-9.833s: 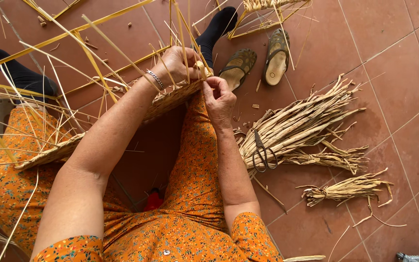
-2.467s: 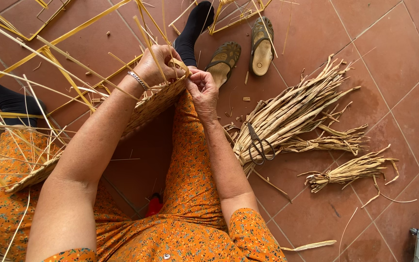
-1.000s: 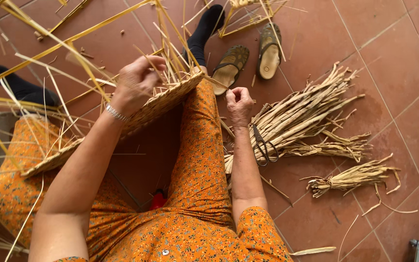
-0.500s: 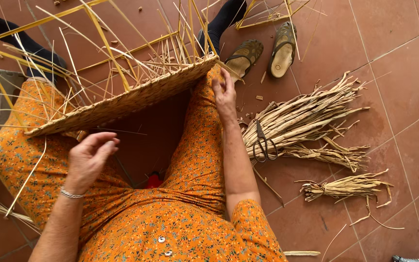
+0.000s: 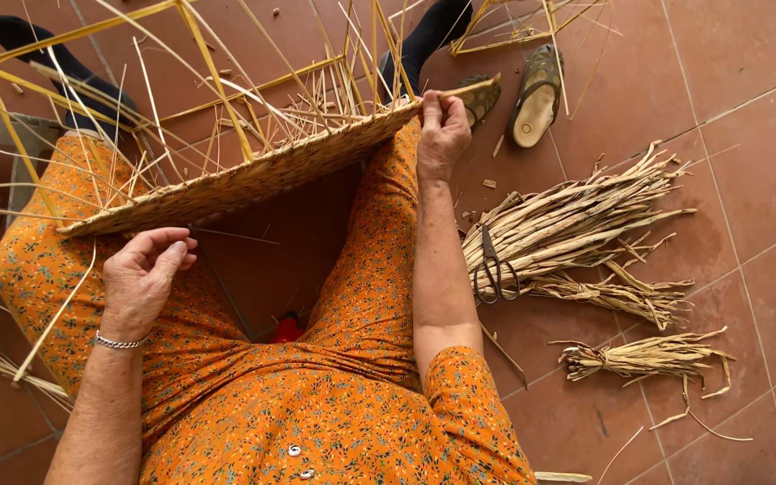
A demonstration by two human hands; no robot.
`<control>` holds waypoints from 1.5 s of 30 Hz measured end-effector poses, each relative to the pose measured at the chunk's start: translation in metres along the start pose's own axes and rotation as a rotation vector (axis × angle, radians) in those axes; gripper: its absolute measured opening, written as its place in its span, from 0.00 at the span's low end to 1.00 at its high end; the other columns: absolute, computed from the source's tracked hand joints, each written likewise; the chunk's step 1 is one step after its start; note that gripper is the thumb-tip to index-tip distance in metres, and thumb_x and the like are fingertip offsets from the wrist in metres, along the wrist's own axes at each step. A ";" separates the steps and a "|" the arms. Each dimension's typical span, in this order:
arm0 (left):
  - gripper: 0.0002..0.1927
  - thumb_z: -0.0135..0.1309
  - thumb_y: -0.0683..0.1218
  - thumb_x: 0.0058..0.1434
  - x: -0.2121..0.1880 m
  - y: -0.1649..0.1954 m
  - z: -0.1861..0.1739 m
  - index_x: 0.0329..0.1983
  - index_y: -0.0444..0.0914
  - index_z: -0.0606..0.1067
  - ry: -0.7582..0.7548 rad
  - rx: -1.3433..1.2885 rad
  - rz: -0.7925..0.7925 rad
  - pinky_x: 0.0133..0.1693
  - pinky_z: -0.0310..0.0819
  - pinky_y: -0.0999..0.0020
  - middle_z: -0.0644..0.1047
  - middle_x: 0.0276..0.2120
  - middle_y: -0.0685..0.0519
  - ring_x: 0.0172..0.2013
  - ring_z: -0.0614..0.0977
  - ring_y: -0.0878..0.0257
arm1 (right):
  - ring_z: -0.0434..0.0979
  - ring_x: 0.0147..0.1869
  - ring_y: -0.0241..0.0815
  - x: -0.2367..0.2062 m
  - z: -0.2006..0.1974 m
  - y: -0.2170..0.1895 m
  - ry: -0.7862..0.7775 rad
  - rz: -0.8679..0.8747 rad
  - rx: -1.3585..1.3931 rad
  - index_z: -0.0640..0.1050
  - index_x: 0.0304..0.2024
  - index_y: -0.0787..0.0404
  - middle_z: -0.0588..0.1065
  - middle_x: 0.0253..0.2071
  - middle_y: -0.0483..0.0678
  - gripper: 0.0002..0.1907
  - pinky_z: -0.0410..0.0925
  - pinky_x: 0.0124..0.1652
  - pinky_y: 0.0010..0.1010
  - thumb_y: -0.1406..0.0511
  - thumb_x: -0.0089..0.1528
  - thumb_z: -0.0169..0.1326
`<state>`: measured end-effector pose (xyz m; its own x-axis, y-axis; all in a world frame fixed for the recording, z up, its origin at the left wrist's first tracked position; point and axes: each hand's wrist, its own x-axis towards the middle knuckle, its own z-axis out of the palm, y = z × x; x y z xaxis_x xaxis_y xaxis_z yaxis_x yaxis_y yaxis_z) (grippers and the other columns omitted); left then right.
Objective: The person sits on the floor weaving dried palm strips into a woven panel on a bamboo frame, tucking and tightening strips along the edge, occasionally cutting with scissors, and rotating the frame to continue weaving.
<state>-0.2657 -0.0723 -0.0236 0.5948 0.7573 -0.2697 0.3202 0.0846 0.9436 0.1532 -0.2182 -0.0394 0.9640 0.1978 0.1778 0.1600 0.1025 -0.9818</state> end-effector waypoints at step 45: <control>0.22 0.48 0.63 0.72 0.010 -0.046 -0.082 0.51 0.40 0.66 0.603 -0.986 -0.118 0.38 0.75 0.68 0.73 0.41 0.56 0.38 0.77 0.66 | 0.82 0.28 0.52 -0.317 0.267 -0.079 -1.235 -0.870 -0.720 0.55 0.68 0.77 0.75 0.52 0.69 0.39 0.75 0.26 0.40 0.67 0.61 0.56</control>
<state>-0.3351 -0.0154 -0.0539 0.0666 0.8741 -0.4811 -0.5206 0.4418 0.7306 -0.2213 -0.0283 -0.0006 -0.1367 0.9591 0.2478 0.9167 0.2173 -0.3353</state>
